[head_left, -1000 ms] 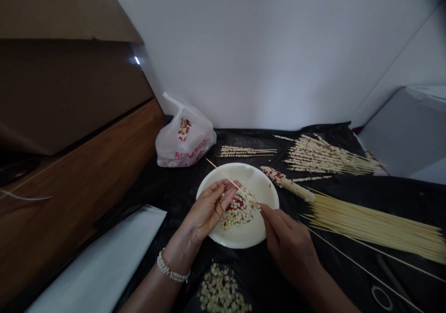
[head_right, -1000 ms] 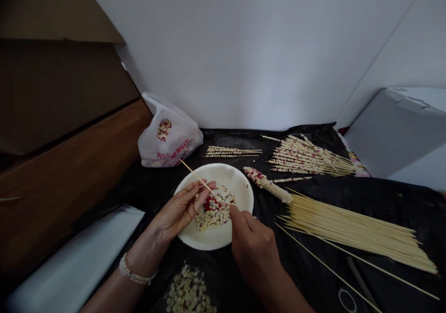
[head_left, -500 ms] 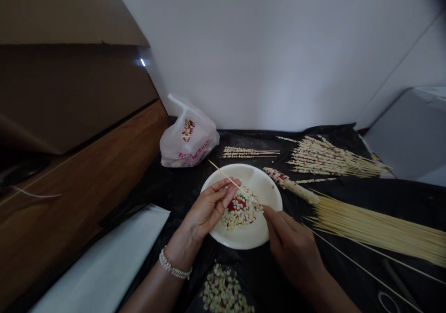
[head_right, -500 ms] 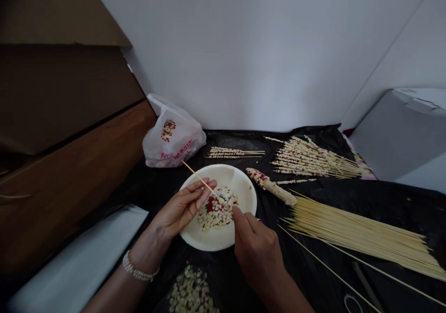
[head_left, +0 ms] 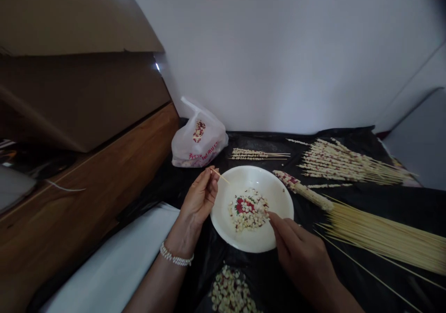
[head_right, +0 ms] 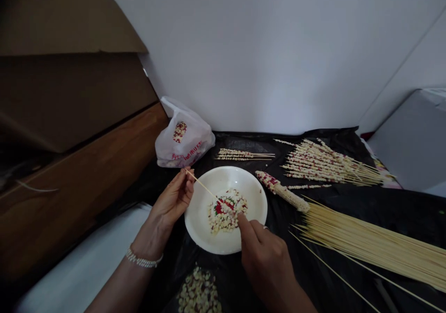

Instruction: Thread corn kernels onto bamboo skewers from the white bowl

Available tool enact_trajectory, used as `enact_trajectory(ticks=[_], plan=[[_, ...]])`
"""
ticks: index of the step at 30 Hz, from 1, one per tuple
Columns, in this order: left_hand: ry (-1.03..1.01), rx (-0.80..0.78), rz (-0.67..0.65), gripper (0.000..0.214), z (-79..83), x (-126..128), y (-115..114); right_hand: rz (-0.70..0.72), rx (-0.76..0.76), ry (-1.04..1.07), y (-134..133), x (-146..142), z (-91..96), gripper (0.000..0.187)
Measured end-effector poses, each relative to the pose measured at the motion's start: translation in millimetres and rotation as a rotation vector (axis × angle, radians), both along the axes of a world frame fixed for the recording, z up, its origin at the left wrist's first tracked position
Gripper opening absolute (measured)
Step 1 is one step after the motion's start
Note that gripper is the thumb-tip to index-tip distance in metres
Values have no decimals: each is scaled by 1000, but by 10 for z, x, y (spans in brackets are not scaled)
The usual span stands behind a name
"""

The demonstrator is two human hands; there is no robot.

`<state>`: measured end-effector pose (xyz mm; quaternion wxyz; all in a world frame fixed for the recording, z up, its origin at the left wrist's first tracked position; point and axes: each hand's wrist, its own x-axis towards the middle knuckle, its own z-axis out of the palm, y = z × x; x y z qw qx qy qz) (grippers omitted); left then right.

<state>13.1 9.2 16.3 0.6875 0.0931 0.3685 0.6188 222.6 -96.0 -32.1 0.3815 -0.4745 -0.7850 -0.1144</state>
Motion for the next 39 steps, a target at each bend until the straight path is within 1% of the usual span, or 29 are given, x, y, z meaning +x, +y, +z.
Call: enact_trajectory(ticks=[5,14,20,30,39], plan=[[28,41,52,19,40,2,-10,0,4,-22,3,0,-10,33],[59,58,56,22,29,-8,-13,-10,-21,-38,1,1,-43,33],[65,83,58,18,20,-1,-27,-20,-30,-41,-3,4,-42,32],[57,34,50,12,-8,28,-23,-28,-27,-48,1,5,-35,32],[49,44,74,13,-10,22,-13,-30,0,-37,-1,-10,-22,31]])
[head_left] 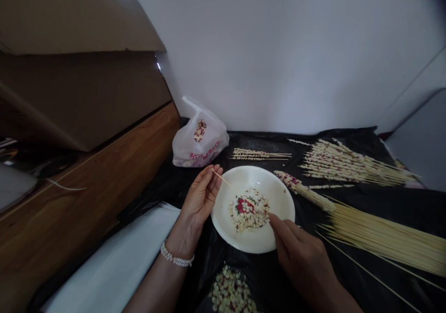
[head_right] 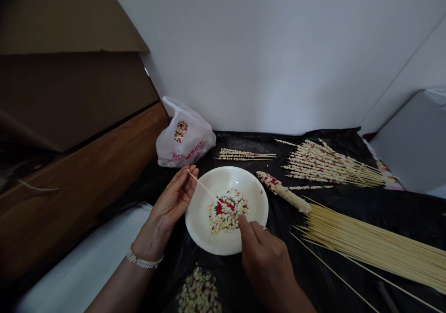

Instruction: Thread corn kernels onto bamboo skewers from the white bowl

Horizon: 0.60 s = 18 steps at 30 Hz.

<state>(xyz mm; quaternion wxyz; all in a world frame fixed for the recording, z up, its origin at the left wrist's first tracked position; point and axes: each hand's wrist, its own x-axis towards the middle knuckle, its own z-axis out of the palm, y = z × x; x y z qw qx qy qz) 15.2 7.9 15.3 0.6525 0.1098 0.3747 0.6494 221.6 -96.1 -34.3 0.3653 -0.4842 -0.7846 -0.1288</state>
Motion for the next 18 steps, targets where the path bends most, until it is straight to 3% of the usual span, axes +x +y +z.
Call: enact_trajectory(ticks=[7,18], plan=[[14,9,-4,13,-10,-4,1,0,-8,-2,-1,5,-5,31],[260,141,56,14,-84,6,6,-32,-11,-20,-7,-2,7,31]])
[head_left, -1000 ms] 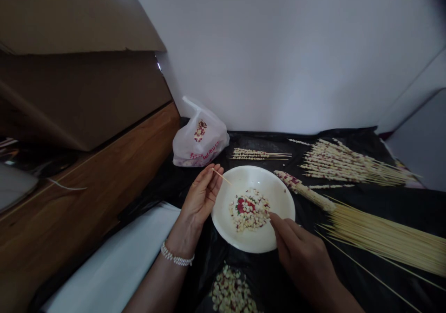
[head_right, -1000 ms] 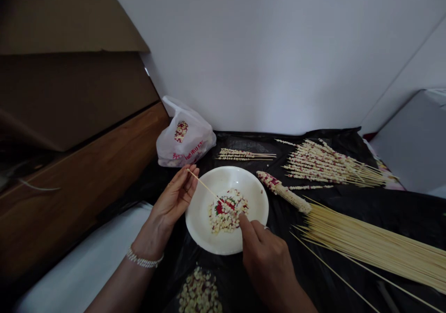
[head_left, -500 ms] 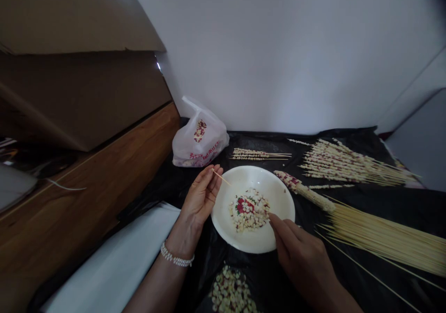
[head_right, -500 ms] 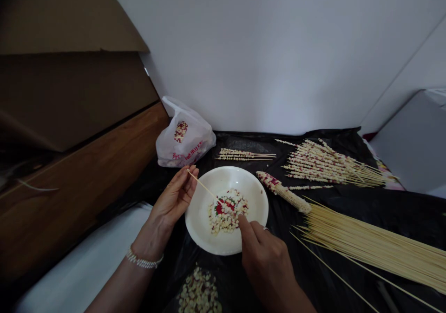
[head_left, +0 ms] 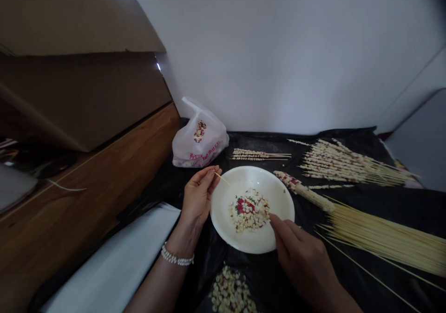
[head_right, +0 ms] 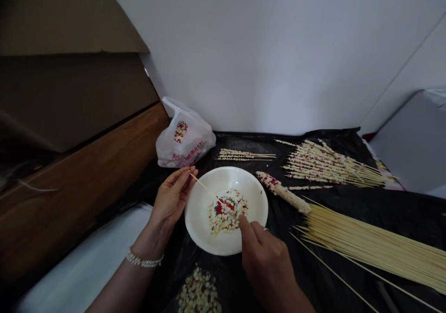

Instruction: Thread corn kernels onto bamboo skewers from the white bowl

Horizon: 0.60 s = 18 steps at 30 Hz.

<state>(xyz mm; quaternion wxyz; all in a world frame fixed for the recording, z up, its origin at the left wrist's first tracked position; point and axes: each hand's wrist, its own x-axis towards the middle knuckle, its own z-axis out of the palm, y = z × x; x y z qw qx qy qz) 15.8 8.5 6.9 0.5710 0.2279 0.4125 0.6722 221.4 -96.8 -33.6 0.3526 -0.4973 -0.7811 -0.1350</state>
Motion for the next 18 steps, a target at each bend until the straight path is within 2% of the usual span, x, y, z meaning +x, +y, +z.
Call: enact_trajectory(ticks=[5,8,13,18], plan=[[67,30,28,15,-25,33,-10,1,12,-3,-3,-1,12,31],[36,24,32,17,7,32,-15,15,20,12,-8,-3,21,31],[-114,-73,-82,18,63,-9,-15,32,17,31,-2,-8,27,31],[-194,-100,-199,13,79,-41,-43,63,22,38,-23,11,11,32]])
